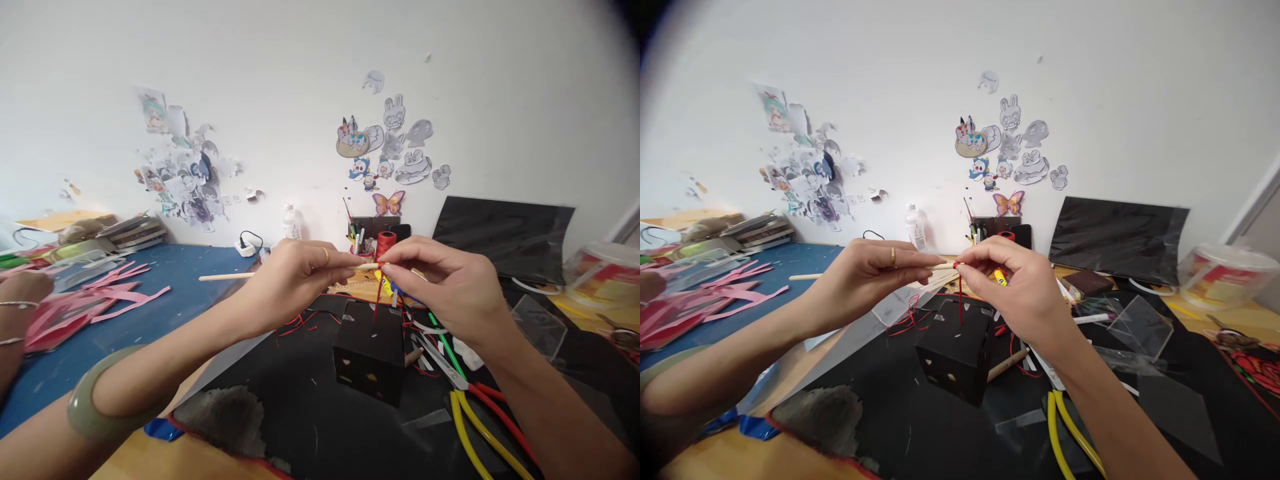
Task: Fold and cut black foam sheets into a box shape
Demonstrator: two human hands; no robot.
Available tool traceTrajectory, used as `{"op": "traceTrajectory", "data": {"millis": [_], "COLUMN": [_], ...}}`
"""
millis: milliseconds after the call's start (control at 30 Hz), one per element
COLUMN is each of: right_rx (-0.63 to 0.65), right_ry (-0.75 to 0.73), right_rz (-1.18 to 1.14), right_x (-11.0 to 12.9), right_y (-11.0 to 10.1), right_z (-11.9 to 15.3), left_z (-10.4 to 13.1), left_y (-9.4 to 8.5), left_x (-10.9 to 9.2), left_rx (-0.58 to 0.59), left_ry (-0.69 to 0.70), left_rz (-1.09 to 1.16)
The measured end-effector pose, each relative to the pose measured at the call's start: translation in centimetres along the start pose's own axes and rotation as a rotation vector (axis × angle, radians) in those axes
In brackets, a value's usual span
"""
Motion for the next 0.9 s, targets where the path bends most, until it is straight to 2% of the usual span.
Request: {"op": "traceTrajectory", "data": {"millis": [200,400,500,600,733,900], "right_rx": [0.04,0.174,0.137,0.015,-0.066,0.058], "right_ry": [0.017,0.117,0.163,0.216,0.228,0.217], "right_rz": [-0.008,0.067,0.026,-0.009,-0.028,0.01], "right_x": [-0.5,-2.3,-3.3,-4.4,-5.2,-5.0], "right_y": [0.1,0.8,0.5,-0.6,-1.5,-0.9], "right_z": [0.0,-0.3,-0.6,-0.8,-0.9,-0.8], "left_z": [-0.2,-0.4,0.1,0.8,1.4,2.0], "left_y": [0.2,0.9,1.3,1.7,3.3,5.7], "left_x": [0.1,2.6,4.0,5.2,7.1,9.1], "left_rx": [-0.003,0.026,0.024,-0.004,0.021,0.099], "left_ry": [-0.011,-0.091,-0.106,-0.138,-0.245,-0.331], "left_rz": [0.023,0.006,-0.001,-0.01,0.047,0.195]}}
Point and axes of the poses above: each hand's wrist, its own z-axis away from the middle knuckle, its own y-axis out of the palm, x = y × z, the point moved 7 cm from there along -z, towards the middle knuckle, and after that the axes turned 5 degrees about x, right-handed, at the moved point
